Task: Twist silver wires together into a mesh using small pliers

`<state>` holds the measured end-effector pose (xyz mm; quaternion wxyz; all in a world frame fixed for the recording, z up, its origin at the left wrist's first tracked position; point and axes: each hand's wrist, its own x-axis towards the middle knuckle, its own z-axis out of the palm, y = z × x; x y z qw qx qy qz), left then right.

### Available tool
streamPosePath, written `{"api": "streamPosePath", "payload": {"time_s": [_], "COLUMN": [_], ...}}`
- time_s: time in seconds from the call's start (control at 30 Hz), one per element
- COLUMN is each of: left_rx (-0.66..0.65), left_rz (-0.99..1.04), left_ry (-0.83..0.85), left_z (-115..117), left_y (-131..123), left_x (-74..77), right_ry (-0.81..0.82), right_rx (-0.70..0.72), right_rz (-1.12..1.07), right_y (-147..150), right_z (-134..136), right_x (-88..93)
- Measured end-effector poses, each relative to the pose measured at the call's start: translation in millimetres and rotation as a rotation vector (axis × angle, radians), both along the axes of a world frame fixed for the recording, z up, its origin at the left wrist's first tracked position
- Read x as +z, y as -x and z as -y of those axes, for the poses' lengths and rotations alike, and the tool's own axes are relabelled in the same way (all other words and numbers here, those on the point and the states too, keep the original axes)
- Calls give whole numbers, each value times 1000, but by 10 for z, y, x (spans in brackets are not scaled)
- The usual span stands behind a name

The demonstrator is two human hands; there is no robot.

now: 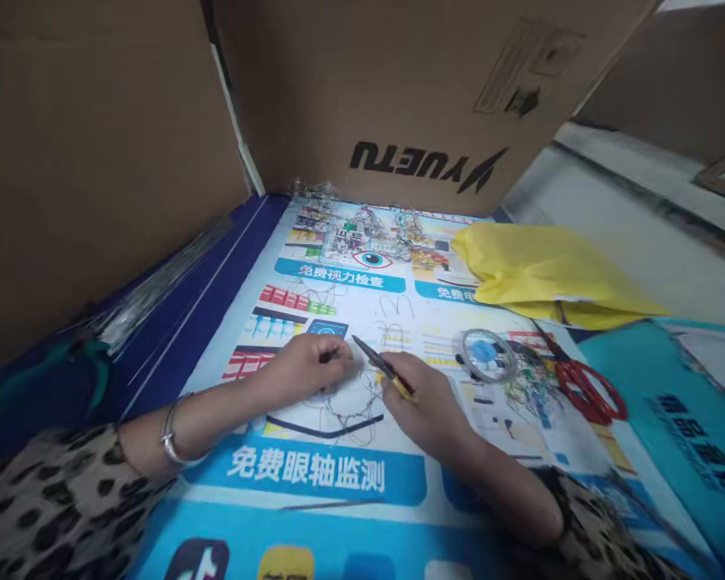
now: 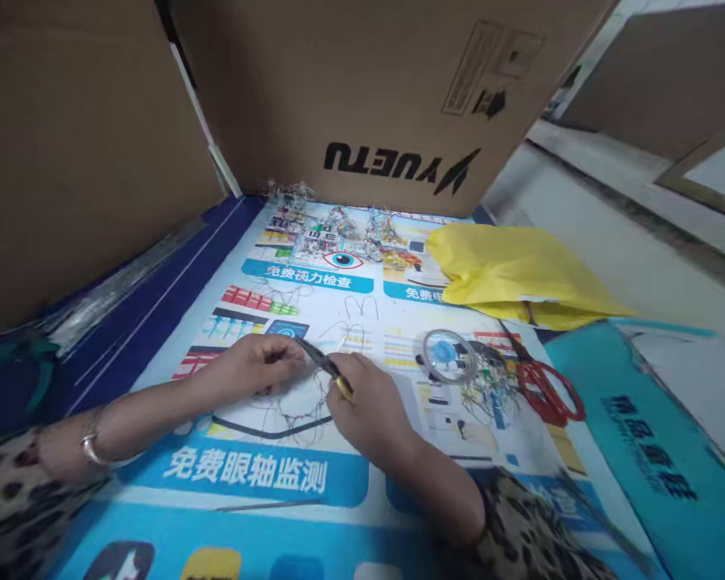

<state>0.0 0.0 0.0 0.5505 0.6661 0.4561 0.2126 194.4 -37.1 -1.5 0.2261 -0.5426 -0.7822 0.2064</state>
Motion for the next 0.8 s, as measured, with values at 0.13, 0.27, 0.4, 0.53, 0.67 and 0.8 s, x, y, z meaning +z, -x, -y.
{"api": "streamPosePath", "payload": {"time_s": [0.13, 0.27, 0.4, 0.53, 0.67, 0.8], "left_rx": [3, 1, -10, -34, -62, -89], "left_rz": [11, -5, 10, 50, 81, 74], "left_ry": [39, 58, 73, 87, 93, 80], "left_z": [-30, -35, -38, -48, -58, -61], "left_y": [-1, 14, 44, 61, 65, 70], "left_x": [-9, -8, -23, -40, -40, -38], "right_ry": [-33, -133, -206, -221, -242, -275], "right_rx": [16, 51, 90, 140, 137, 133], "right_rz": [173, 369, 422, 441, 474, 492], "right_y": [-72, -136, -191, -222, -222, -216], "right_z": [13, 17, 17, 19, 23, 36], "right_x": [9, 5, -12, -30, -36, -28]}}
